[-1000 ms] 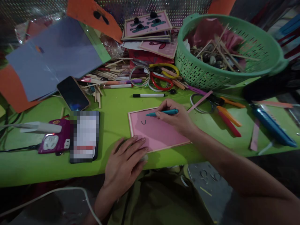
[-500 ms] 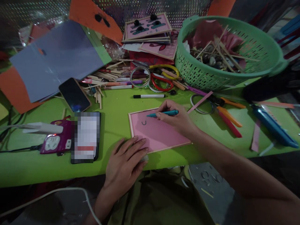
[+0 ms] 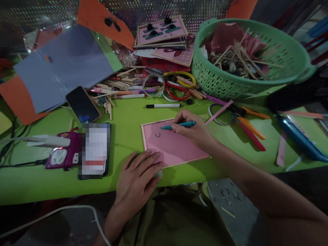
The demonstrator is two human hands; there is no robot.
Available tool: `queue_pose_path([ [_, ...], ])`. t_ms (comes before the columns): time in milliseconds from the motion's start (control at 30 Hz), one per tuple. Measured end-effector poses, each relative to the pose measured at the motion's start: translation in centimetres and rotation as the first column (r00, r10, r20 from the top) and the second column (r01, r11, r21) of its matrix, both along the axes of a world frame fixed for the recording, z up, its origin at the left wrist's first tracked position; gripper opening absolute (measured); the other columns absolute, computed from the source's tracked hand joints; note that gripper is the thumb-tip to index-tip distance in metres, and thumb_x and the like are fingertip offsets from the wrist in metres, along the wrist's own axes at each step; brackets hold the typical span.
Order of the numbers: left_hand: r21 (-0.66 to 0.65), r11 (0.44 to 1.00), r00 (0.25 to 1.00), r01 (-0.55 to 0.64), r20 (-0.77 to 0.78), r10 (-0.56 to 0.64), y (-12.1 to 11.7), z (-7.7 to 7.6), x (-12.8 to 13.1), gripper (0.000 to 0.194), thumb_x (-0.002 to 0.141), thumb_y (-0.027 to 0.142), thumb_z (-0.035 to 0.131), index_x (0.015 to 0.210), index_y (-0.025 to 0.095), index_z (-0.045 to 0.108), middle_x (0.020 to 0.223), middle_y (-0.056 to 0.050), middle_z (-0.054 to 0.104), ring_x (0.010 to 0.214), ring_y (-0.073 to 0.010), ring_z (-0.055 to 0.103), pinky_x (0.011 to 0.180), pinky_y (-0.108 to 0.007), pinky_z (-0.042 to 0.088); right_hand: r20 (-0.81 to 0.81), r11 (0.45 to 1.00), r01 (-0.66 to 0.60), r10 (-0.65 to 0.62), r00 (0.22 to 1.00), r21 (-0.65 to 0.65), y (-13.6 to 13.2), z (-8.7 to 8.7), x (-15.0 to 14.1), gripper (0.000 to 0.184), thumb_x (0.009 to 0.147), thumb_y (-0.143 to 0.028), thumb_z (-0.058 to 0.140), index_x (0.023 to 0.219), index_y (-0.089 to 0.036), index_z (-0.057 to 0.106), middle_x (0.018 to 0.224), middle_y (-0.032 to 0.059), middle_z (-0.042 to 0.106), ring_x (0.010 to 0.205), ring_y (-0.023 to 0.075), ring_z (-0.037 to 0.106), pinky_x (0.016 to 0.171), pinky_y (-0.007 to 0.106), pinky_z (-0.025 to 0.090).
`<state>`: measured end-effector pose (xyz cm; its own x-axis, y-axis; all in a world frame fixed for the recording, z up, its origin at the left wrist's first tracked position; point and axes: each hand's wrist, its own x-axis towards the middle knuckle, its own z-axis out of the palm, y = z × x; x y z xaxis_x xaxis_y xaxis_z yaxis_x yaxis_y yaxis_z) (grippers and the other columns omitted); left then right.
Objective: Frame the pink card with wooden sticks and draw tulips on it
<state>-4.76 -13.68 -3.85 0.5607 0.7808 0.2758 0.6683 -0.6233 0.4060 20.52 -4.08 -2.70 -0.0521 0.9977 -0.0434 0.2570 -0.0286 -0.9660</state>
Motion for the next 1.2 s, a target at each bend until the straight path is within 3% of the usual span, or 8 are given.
queue_pose_path([
  [200, -0.006, 1.000, 0.999, 0.023, -0.042, -0.023, 0.03, -0.10, -0.06, 0.030, 0.104, 0.035, 0.054, 0.130, 0.033, 0.069, 0.144, 0.007, 0.072, 0.137, -0.0206, 0.061, 0.122, -0.045, 0.043, 0.024, 1.000, -0.018, 0.018, 1.000, 0.004, -0.08, 0.22, 0.13, 0.022, 0.084, -0.041, 0.083, 0.075, -0.030, 0.066, 0.073, 0.0003, 0.070, 0.068, 0.0226, 0.062, 0.061, 0.039, 0.049],
  [600, 0.001, 1.000, 1.000, 0.024, -0.017, -0.024, 0.06, 0.18, -0.14, 0.028, 0.107, 0.036, 0.052, 0.129, 0.031, 0.068, 0.144, 0.006, 0.072, 0.136, -0.0206, 0.062, 0.119, -0.047, 0.046, 0.042, 0.999, 0.011, -0.010, 0.999, -0.030, -0.05, 0.36, -0.01, 0.036, 0.078, -0.059, 0.084, 0.071, -0.030, 0.065, 0.067, 0.0001, 0.063, 0.062, 0.0207, 0.055, 0.055, 0.037, 0.040],
  [967, 0.005, 1.000, 1.000, 0.010, 0.028, -0.010, 0.00, 0.03, 0.06, 0.028, 0.105, 0.035, 0.055, 0.127, 0.028, 0.071, 0.141, 0.003, 0.074, 0.135, -0.0206, 0.063, 0.122, -0.046, 0.043, 0.005, 0.999, 0.032, -0.032, 0.999, -0.018, -0.02, 0.19, -0.06, 0.037, 0.076, -0.057, 0.085, 0.070, -0.028, 0.062, 0.065, -0.0011, 0.060, 0.062, 0.0188, 0.054, 0.057, 0.035, 0.040],
  [1200, 0.017, 1.000, 0.999, 0.021, -0.032, -0.020, 0.05, -0.04, -0.07, 0.030, 0.106, 0.038, 0.054, 0.129, 0.032, 0.071, 0.144, 0.005, 0.072, 0.137, -0.0188, 0.062, 0.125, -0.042, 0.041, 0.031, 0.999, 0.035, -0.035, 0.999, -0.013, 0.01, 0.48, 0.06, 0.032, 0.078, -0.050, 0.083, 0.070, -0.028, 0.061, 0.065, -0.0004, 0.060, 0.063, 0.0193, 0.053, 0.057, 0.035, 0.037],
])
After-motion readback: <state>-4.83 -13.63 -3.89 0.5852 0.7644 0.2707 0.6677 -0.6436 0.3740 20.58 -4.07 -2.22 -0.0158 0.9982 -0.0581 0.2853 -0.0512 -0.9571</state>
